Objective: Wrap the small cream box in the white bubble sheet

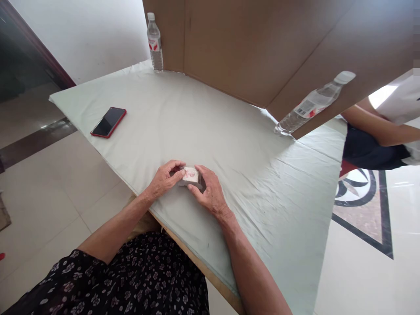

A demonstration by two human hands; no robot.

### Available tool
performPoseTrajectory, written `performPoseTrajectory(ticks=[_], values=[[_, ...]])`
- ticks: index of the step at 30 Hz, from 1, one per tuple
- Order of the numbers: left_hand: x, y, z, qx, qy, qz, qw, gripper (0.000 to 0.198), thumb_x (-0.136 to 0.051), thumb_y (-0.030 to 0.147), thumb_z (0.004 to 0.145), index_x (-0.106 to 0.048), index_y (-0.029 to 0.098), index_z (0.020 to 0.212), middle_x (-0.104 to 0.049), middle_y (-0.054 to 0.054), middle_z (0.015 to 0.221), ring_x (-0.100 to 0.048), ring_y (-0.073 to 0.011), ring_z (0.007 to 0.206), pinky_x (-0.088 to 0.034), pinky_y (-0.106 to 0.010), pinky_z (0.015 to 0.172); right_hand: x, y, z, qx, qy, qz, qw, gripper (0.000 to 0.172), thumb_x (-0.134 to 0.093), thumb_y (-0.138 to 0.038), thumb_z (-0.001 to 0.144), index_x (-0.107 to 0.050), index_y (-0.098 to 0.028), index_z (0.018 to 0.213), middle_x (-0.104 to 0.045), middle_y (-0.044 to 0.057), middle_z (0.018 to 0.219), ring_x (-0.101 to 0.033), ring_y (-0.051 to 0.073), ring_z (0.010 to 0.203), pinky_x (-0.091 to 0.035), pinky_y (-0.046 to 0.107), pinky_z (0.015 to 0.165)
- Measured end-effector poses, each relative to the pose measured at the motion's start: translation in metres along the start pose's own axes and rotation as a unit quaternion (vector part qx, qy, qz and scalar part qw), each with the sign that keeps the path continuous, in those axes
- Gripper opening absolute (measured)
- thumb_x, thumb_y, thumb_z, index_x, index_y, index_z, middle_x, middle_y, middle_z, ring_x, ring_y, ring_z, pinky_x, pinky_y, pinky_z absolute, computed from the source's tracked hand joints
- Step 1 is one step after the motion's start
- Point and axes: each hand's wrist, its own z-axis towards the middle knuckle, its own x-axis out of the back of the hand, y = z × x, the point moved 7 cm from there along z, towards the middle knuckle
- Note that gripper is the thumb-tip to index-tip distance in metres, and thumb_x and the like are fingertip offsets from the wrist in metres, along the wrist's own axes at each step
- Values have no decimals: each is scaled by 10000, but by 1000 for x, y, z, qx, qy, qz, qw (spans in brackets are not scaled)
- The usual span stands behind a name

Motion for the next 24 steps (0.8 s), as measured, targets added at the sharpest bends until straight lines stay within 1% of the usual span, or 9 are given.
performPoseTrajectory(ticks=[2, 4, 8, 11, 14, 18, 21, 24], values=[[-1, 0, 0, 2, -10, -4, 1000, 295, -636, 301, 854, -680, 139, 1097, -701, -99, 1064, -646, -189, 950, -527, -319, 897, -1, 2, 0, -9, -4, 0, 1000, 508, -635, -369, 883, -550, -266, 1373, -650, 116, 1317, -619, 293, 1213, -511, 496, 1037], [-2, 0, 0, 4, -19, -16, 1000, 300, -638, 282, 846, -682, 143, 1109, -707, -92, 1056, -650, -183, 932, -530, -313, 886, -1, 1, 0, -11, 1, -2, 1000, 483, -629, -353, 880, -573, -269, 1351, -673, 107, 1282, -637, 288, 1180, -523, 487, 1019], [-4, -2, 1, 5, -33, -33, 999, 317, -637, 276, 847, -679, 140, 1131, -710, -92, 1051, -656, -184, 931, -538, -313, 878, 0, -2, -1, -9, 14, -4, 1000, 476, -635, -349, 867, -590, -266, 1333, -681, 109, 1278, -644, 293, 1171, -526, 497, 1009], [-4, -4, 1, 9, -28, -34, 999, 308, -633, 273, 849, -684, 141, 1123, -712, -93, 1053, -658, -183, 928, -540, -315, 879, 0, -1, -1, -16, 12, 0, 1000, 470, -640, -344, 863, -594, -270, 1325, -685, 106, 1273, -649, 287, 1160, -539, 491, 989], [-4, -7, 2, 22, -22, -52, 998, 301, -635, 276, 847, -684, 133, 1107, -716, -99, 1063, -664, -184, 938, -541, -307, 872, 2, -3, 1, -8, 14, 3, 1000, 451, -646, -333, 863, -602, -260, 1307, -691, 107, 1259, -652, 280, 1152, -547, 482, 981], [-3, -7, 2, 40, -21, -73, 996, 293, -623, 286, 857, -680, 124, 1094, -721, -97, 1034, -671, -183, 925, -543, -296, 842, 3, -7, 3, 7, 6, -6, 1000, 439, -643, -326, 869, -601, -266, 1302, -691, 98, 1267, -644, 281, 1172, -529, 497, 1016], [0, -1, 3, 40, -28, -38, 998, 274, -613, 267, 855, -688, 133, 1082, -713, -91, 1029, -661, -178, 902, -544, -300, 831, 2, -6, 3, -2, -1, -3, 1000, 445, -631, -332, 874, -589, -270, 1313, -685, 96, 1280, -638, 282, 1183, -526, 497, 1020], [5, 8, 7, 29, -36, 19, 999, 274, -624, 258, 844, -698, 150, 1084, -702, -88, 1055, -648, -185, 934, -539, -306, 856, 2, -2, 2, -15, -8, 6, 1000, 457, -631, -331, 871, -580, -259, 1320, -681, 101, 1279, -644, 278, 1165, -534, 477, 1006]])
